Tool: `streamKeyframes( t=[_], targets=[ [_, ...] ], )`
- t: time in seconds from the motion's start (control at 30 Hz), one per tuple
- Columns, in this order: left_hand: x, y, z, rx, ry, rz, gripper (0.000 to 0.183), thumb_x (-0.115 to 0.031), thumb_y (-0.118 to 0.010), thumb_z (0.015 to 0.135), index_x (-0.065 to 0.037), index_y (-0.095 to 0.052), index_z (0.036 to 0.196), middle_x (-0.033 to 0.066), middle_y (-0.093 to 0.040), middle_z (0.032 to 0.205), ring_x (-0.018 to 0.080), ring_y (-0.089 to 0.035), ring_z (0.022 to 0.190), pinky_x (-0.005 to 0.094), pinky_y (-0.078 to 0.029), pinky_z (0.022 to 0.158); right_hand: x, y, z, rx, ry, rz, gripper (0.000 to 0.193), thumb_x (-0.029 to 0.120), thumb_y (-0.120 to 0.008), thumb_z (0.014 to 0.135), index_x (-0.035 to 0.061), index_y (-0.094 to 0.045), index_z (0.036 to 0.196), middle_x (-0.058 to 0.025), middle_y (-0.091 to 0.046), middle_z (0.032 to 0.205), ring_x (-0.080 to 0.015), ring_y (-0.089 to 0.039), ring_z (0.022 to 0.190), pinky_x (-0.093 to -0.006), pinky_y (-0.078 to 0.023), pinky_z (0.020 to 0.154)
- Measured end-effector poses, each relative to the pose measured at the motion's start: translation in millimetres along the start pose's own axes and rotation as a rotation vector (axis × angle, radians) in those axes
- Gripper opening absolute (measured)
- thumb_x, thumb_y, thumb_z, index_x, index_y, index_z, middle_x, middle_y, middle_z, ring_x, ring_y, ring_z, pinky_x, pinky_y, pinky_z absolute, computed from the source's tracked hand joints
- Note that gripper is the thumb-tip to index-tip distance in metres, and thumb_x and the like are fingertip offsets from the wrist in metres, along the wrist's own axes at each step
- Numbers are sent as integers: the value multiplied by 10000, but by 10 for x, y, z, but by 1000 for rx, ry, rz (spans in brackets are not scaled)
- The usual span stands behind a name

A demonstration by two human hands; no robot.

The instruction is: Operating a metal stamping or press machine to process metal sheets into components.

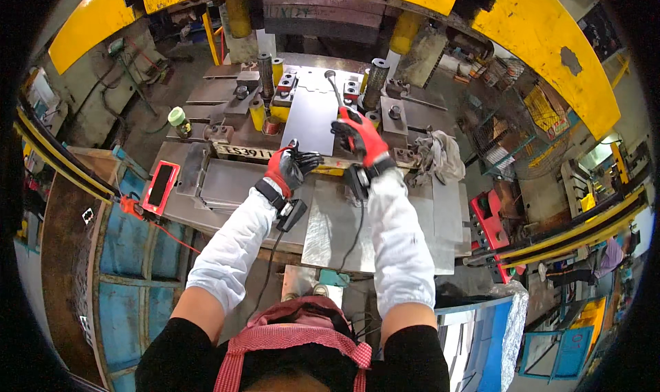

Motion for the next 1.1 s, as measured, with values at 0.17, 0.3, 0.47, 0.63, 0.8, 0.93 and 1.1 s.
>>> streamKeyframes(
  t=[0.17, 0.3, 0.47, 0.63, 0.8, 0.93, 1.1],
  targets=[
    [3, 2, -89, -43, -73, 66, 415, -351, -451, 866, 50, -497, 965, 224, -596, 870, 309, -612, 731, 375, -525, 675, -249, 74, 160, 36, -71, 172, 154, 143, -565, 795, 35, -572, 905, -9, -552, 714, -100, -533, 640, -213, -424, 613],
    [-70, -70, -128, 12, -64, 54, 334, -291, -441, 877, 22, -501, 979, 203, -603, 852, 293, -613, 718, 370, -523, 690, -286, 92, -888, -316, -76, 249, 258, 174, -615, 773, 44, -497, 963, 24, -494, 672, -76, -459, 497, -183, -369, 479],
    [-267, -224, 240, 243, -192, 64, 351, -258, -376, 892, 30, -445, 1081, 236, -569, 954, 321, -594, 832, 403, -494, 772, -494, 470, -2310, -350, -277, 142, 276, 153, -582, 782, 61, -461, 1013, 7, -476, 671, -75, -434, 477, -224, -361, 411],
    [-326, -240, 677, 82, -107, 0, 387, -248, -370, 889, 60, -417, 1118, 239, -565, 968, 351, -595, 816, 408, -522, 720, -1145, 772, -2636, -348, -513, 327, 299, 182, -540, 809, 74, -499, 1085, -16, -533, 701, -82, -447, 465, -217, -351, 404],
    [-294, -283, 648, 24, -149, 19, 408, -259, -390, 884, 69, -406, 1126, 256, -560, 966, 363, -589, 831, 427, -513, 740, -1074, 637, -2637, -359, -471, 210, 242, 273, -499, 860, 107, -509, 1035, -23, -541, 659, -88, -416, 430, -225, -332, 393],
    [-270, -55, 843, 138, -187, -44, 393, -262, -410, 876, 61, -408, 1099, 289, -547, 944, 399, -577, 819, 457, -500, 750, -1219, 726, -2653, -380, -526, 137, 256, 258, -511, 855, 96, -506, 1054, -32, -550, 662, -87, -410, 415, -223, -333, 392],
    [-231, -191, 816, 34, -164, -87, 367, -267, -423, 877, 56, -431, 1050, 282, -554, 924, 384, -595, 753, 450, -517, 704, -1531, 1007, -2658, -258, -383, 59, 207, 208, -496, 849, 37, -516, 965, -92, -589, 761, -127, -533, 524, -284, -471, 490]
  ],
)
Point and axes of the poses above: each hand's wrist, its own z-axis towards the middle knuckle, its own y-axis out of the back of the hand, x = y × z, the point moved 2 cm from there along z, towards the middle knuckle
